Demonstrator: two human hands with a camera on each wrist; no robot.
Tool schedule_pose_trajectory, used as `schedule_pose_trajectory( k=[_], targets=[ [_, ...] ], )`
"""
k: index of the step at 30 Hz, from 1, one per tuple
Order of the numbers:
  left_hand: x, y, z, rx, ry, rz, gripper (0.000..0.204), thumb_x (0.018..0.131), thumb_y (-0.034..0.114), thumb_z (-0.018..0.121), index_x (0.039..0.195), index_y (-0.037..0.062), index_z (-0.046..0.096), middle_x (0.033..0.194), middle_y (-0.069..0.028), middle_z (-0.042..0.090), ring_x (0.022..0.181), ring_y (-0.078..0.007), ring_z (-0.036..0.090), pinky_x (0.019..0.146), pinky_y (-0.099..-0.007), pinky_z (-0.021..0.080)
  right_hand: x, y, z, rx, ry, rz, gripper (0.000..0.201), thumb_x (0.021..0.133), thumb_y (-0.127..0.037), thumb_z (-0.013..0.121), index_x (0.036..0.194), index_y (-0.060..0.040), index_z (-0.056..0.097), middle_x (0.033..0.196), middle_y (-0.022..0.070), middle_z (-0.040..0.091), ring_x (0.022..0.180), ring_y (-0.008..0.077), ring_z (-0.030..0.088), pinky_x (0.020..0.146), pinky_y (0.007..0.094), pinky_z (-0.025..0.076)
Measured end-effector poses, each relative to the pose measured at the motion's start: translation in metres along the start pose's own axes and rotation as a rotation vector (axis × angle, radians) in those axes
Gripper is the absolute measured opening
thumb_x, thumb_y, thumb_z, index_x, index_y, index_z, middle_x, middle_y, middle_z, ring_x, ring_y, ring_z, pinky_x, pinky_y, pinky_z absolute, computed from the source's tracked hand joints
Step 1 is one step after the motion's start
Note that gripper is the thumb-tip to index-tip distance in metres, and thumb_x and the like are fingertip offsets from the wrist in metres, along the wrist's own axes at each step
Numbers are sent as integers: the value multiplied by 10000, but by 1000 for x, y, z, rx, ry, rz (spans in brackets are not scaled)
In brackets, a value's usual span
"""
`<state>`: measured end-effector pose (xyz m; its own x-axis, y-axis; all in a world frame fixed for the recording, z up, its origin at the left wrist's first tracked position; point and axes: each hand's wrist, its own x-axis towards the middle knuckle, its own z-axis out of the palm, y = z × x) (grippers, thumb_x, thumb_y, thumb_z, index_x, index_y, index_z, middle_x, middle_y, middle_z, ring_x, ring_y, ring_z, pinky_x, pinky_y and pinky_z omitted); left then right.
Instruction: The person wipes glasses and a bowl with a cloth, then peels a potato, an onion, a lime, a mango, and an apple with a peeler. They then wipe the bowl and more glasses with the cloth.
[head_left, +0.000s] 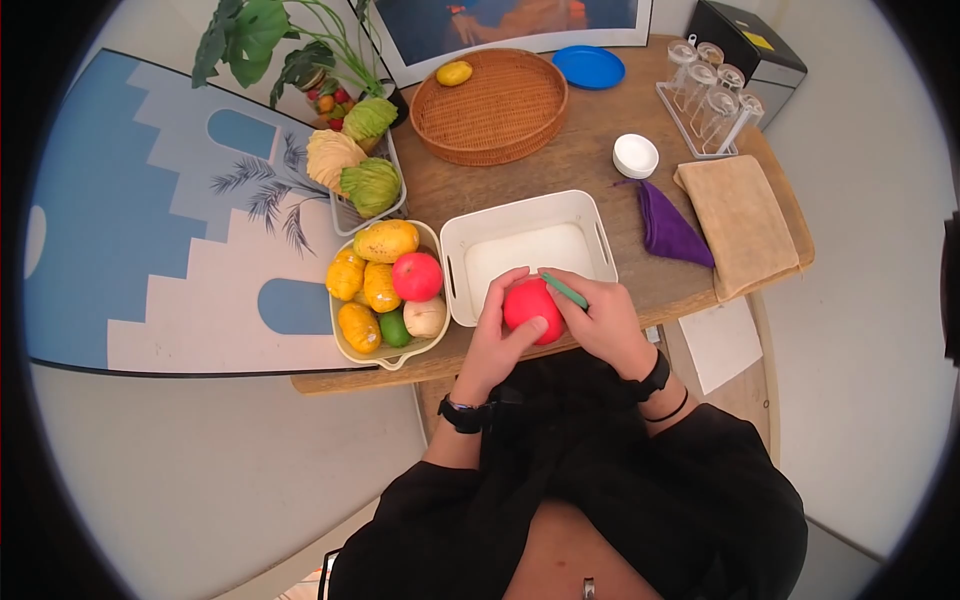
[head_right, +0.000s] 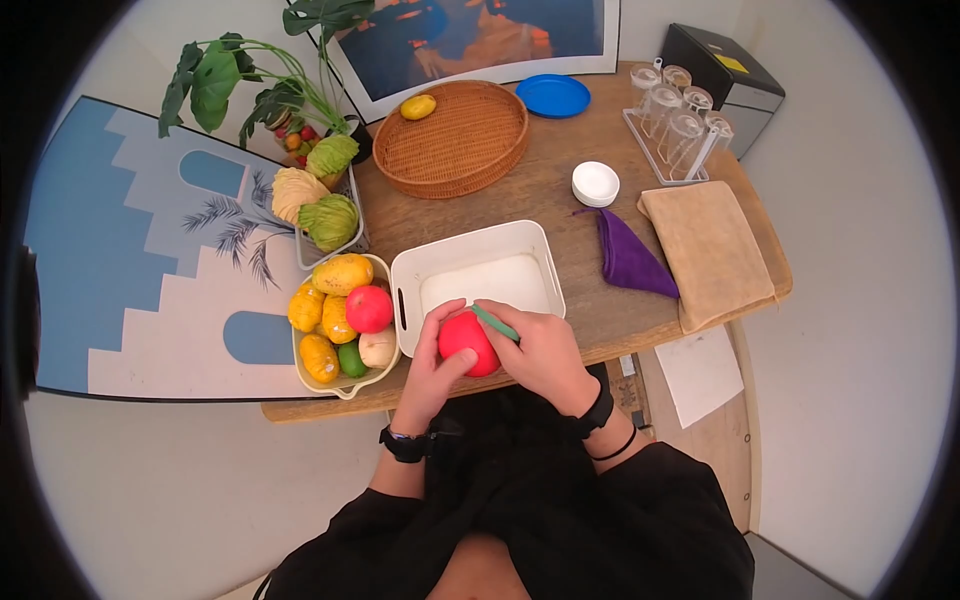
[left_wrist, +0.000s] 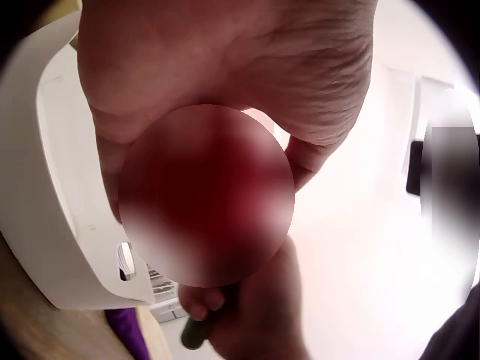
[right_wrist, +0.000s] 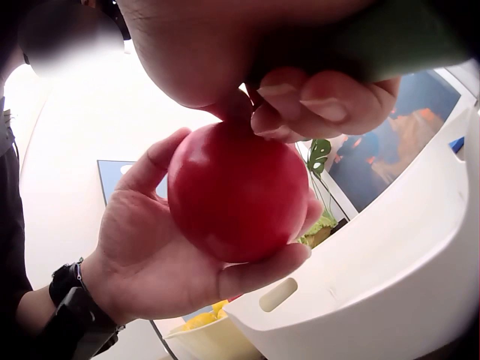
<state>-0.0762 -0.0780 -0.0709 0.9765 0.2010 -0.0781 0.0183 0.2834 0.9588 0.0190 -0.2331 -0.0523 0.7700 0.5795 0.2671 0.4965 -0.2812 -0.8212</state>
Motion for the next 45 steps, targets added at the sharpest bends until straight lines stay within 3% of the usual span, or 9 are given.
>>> schedule_pose_trajectory(
  k=[4,17,24,27,31,34,38,40,45],
  targets=[
    [1,-4,3,456,40,169,877,740,187,896,1446,37,398,1389,-159,523,1235,-259,567,1001,-372,512,0,-4,3,8,-29,-13,328,905,-195,650,1220,-121,702,895,202,717,785,373,703,703,413,572],
    [0,15,4,867,-48,457,875,690,185,916,1403,47,428,1376,-146,518,1242,-265,560,1020,-375,495,4,11,5,227,2,62,314,960,-210,620,1234,-78,697,844,223,704,750,345,723,694,375,561],
    [4,0,1,-148,174,80,486,978,207,641,1383,48,426,1318,-163,533,1132,-236,613,863,-395,578,-4,-9,4,211,-22,52,327,974,-220,621,1261,-73,677,807,211,692,696,311,721,664,361,554],
    [8,-6,-5,-377,120,-184,697,1022,655,298,1299,57,525,1098,-177,672,898,-274,671,626,-345,538,-4,-6,6,142,26,-74,343,969,-201,624,1293,-96,658,798,219,686,701,330,715,657,366,549],
    [5,-3,-15,-583,-85,-165,671,1011,642,346,1303,66,523,1121,-173,668,877,-264,675,622,-337,530,13,-1,-11,3,25,274,337,962,-191,623,1290,-123,663,818,236,684,775,386,708,676,389,554],
    [3,-7,-19,-678,-236,-197,667,988,629,411,1325,61,509,1151,-173,660,835,-264,676,607,-331,521,8,-17,-4,205,-40,29,318,964,-207,622,1267,-128,678,822,242,683,754,388,705,661,391,549],
    [4,1,-14,-373,-222,-210,601,939,423,649,1379,52,477,1270,-144,598,1122,-208,609,926,-350,524,20,-16,-14,107,-107,182,286,968,-221,618,1218,-106,699,805,237,680,723,391,693,650,378,543],
    [1,16,-6,526,-71,166,705,831,314,801,1396,61,462,1275,-132,577,1171,-226,592,958,-345,512,17,-14,-13,159,-108,115,282,968,-223,621,1211,-103,702,781,231,677,705,391,688,640,374,540],
    [3,12,-14,513,-17,272,888,711,93,869,1441,85,363,1507,-159,396,1352,-272,460,1103,-402,436,16,2,-20,37,-30,271,301,993,-250,611,1222,-72,691,801,196,697,683,283,690,652,357,520]
  ],
)
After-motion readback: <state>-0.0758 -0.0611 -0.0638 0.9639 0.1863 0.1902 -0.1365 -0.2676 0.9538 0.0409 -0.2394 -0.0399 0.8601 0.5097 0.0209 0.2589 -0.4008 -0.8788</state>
